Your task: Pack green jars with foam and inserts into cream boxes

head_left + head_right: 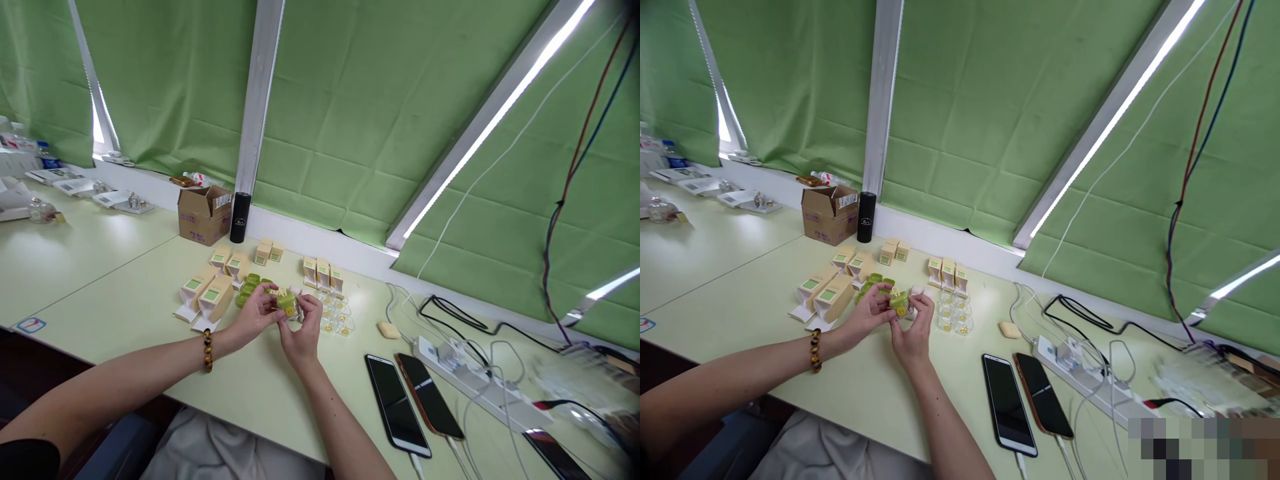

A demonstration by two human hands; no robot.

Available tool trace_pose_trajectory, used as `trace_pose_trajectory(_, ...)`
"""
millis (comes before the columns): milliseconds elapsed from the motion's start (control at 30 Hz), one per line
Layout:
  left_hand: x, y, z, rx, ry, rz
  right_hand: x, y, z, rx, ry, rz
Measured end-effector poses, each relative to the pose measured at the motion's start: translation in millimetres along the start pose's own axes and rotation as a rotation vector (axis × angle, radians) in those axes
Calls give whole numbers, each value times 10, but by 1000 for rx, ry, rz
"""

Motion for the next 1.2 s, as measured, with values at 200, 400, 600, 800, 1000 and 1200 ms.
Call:
trace_pose_trajectory(200, 120, -13, -24, 67, 55, 80, 35, 31, 31, -72, 166, 174)
trace_pose_trajectory(400, 119, -53, -15, 85, 88, 222, 136, 54, 7, -130, 295, 294)
trace_pose_trajectory(600, 107, -36, -20, 58, 91, 241, 109, 44, 9, -148, 273, 317)
trace_pose_trajectory(800, 113, -45, -22, 58, 93, 250, 119, 51, 7, -155, 274, 314)
trace_pose_trajectory(1000, 152, -53, -13, 63, 121, 283, 99, 26, 28, -146, 249, 299)
trace_pose_trajectory(1200, 179, -45, -25, 82, 118, 296, 60, 25, 19, -149, 213, 207)
Point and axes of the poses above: each hand's wrist, its own z-axis towards the middle knuckle, its own y-axis out of the palm, x = y × z, the point moved 8 cm from there along z, towards the middle knuckle, and after that the axes turned 1 degree about z, right-handed, at the moved point
